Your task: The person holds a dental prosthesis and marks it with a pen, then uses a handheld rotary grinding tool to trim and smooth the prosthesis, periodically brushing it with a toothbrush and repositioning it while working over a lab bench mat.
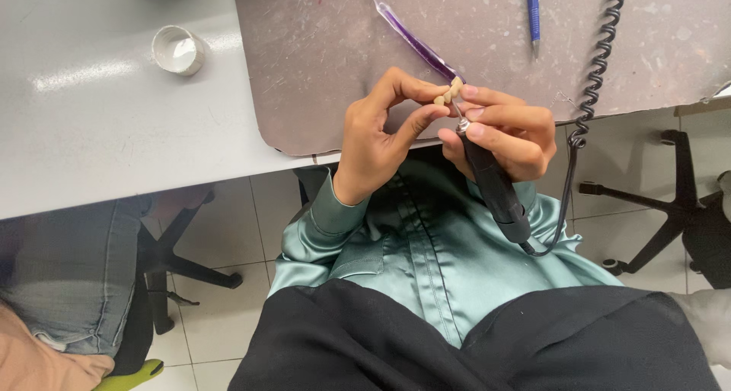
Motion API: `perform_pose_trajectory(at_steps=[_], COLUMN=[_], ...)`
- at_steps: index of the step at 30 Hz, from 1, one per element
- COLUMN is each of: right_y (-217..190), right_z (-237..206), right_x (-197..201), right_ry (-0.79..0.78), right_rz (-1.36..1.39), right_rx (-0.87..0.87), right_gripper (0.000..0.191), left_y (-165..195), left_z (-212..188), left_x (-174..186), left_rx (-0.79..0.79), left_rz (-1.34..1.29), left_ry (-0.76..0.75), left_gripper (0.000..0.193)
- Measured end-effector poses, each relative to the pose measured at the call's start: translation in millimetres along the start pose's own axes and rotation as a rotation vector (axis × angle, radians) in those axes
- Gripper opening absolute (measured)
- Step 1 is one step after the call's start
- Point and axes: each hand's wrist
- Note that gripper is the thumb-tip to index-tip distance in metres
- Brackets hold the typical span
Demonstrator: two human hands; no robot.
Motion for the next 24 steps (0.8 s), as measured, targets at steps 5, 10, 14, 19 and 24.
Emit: perform_pose_trajectory(at_steps=[5, 10, 14, 19, 24], right_y=[3.1, 3.8, -1.3, -5.5, -4.4], right_z=[0.1, 1.5, 1.3, 1.9, 1.0], right_x=[-0.1, -0.2, -0.2, -0.4, -1.3], right_ry=[-0.019, -0.029, -0.025, -0.029, -0.024], right_rz=[0.033, 0.043, 0.025, 0.012, 0.002], right_rx=[0.074, 0.083, 0.035, -0.003, -0.021], right_gripper=[0.039, 0.039, 0.037, 0.036, 0.035], left_y=[-1.3, -2.4, -3.0, -1.7, -2.5], left_z=[-0.2, -0.7, -0.1, -0.8, 0.3], left_x=[1.9, 3.8, 3.1, 1.7, 1.0], left_rx=[0.058, 0.057, 0.042, 0.031, 0.014], left_rz=[-0.073, -0.094, -0.082, -0.045, -0.011], left_ry=[-0.021, -0.036, -0.024, -0.003, 0.002], left_gripper=[0.016, 0.015, 0.015, 0.014, 0.014])
Point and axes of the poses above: each hand's wrist, its own z-axis towards the middle knuckle, its own x-axis out of the back of the hand, y = z × x, and after that the axes turned 5 degrees about y, right-handed
